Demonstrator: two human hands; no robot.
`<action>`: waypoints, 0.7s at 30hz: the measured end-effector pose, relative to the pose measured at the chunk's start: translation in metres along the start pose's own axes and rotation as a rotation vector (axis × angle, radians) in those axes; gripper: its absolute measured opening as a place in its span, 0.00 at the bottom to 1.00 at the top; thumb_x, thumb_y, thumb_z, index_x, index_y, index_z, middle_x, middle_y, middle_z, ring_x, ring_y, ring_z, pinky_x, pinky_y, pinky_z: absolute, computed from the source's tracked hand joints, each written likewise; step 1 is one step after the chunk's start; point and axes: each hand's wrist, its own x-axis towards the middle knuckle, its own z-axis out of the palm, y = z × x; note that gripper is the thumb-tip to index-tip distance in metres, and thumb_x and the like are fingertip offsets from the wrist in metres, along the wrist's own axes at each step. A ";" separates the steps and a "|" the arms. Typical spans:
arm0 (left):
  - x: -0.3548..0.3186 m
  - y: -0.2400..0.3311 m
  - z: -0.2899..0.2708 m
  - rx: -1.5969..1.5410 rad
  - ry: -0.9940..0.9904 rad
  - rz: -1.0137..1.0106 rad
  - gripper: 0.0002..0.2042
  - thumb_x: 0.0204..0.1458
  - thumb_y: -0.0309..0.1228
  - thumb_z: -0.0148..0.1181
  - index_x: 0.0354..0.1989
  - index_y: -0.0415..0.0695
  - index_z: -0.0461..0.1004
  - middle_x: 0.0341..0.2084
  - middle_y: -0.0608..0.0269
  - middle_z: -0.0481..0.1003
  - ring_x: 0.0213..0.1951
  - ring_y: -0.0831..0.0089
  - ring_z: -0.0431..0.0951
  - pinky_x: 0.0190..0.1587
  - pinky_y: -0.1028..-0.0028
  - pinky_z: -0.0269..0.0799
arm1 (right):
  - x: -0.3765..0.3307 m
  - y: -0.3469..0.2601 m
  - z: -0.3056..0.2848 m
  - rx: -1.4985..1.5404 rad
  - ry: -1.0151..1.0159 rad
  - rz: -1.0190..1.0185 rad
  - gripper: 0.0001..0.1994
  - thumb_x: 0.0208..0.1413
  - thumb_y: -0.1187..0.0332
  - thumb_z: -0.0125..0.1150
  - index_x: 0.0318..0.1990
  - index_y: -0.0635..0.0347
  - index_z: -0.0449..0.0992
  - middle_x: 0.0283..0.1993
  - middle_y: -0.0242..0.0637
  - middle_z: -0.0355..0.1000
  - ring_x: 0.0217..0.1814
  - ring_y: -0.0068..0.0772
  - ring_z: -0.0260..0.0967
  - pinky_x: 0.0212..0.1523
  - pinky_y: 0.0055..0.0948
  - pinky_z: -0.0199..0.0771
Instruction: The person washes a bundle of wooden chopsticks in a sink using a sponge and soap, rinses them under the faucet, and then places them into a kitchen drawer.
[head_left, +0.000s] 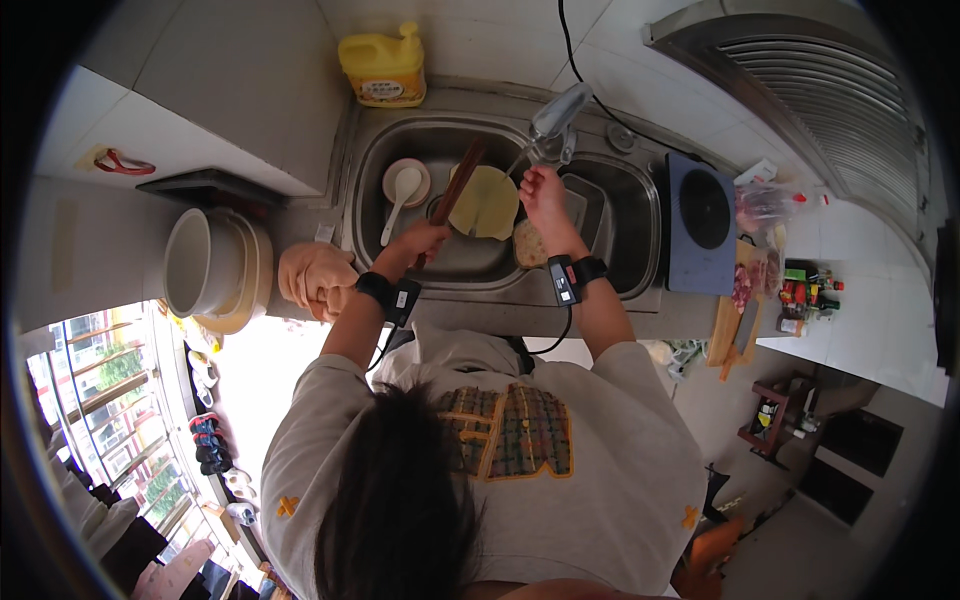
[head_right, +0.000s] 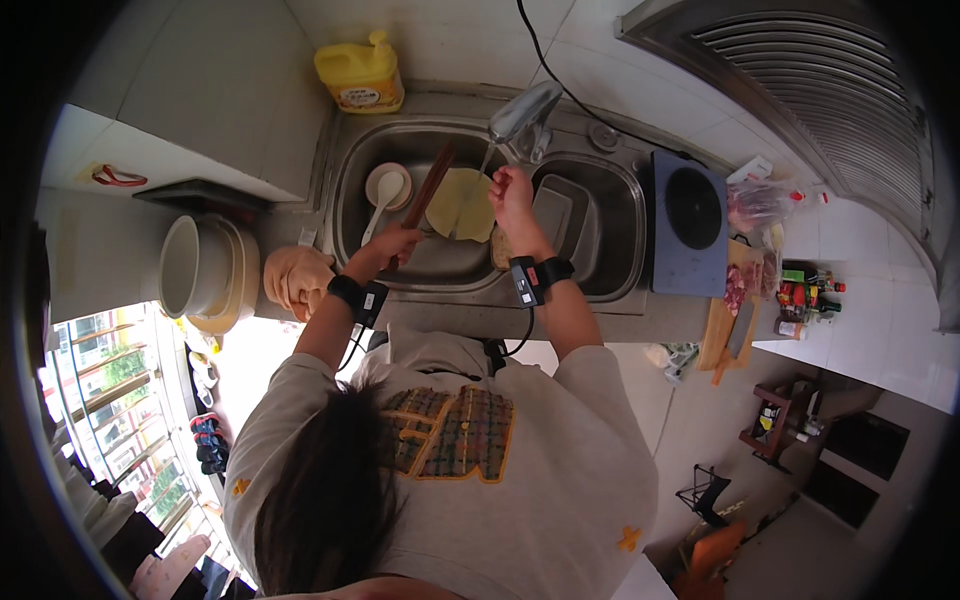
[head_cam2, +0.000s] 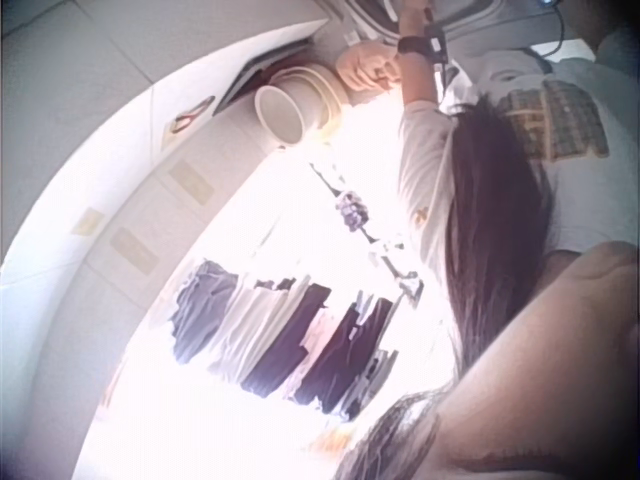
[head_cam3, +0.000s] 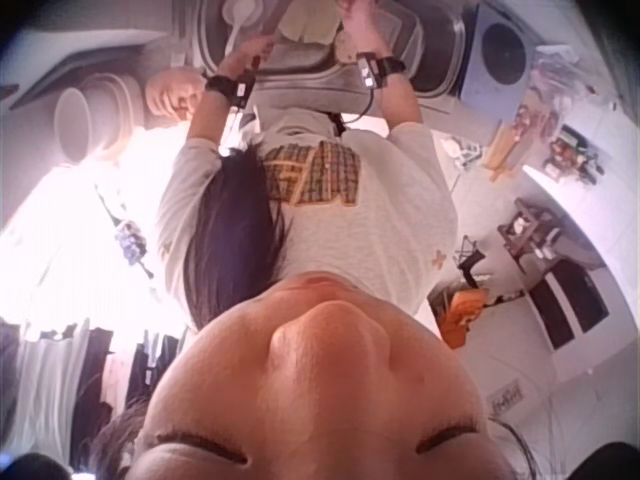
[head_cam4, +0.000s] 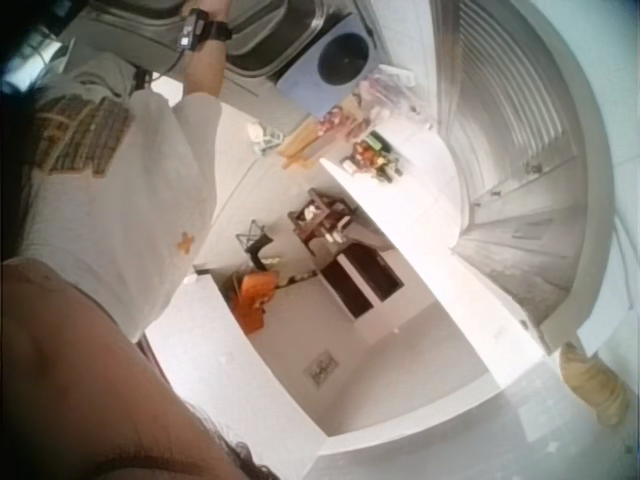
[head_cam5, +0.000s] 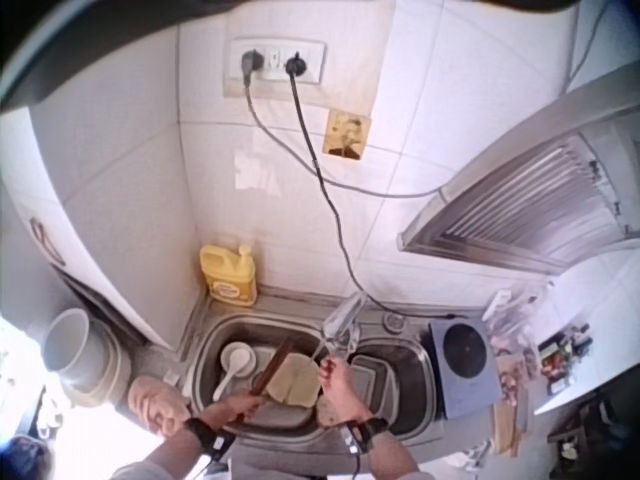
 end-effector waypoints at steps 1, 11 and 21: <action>-0.002 -0.001 0.000 -0.001 0.002 -0.004 0.09 0.41 0.30 0.50 0.16 0.46 0.56 0.06 0.73 0.53 0.07 0.82 0.52 0.10 0.79 0.47 | 0.003 0.002 0.004 -0.085 0.041 -0.025 0.05 0.44 0.68 0.44 0.21 0.55 0.60 0.15 0.27 0.55 0.14 0.21 0.51 0.12 0.20 0.47; -0.001 -0.013 -0.004 -0.074 -0.042 -0.007 0.09 0.42 0.29 0.49 0.16 0.47 0.56 0.07 0.75 0.52 0.08 0.83 0.51 0.11 0.79 0.46 | 0.045 -0.009 0.015 -0.356 0.005 0.382 0.09 0.48 0.67 0.43 0.20 0.56 0.57 0.15 0.28 0.51 0.14 0.22 0.48 0.13 0.19 0.49; -0.005 -0.010 -0.008 -0.105 -0.052 -0.013 0.08 0.41 0.28 0.49 0.17 0.44 0.57 0.07 0.71 0.53 0.09 0.81 0.53 0.12 0.77 0.48 | 0.078 -0.008 0.006 -0.450 -0.020 0.449 0.09 0.50 0.69 0.42 0.19 0.56 0.56 0.13 0.25 0.46 0.12 0.17 0.41 0.10 0.15 0.41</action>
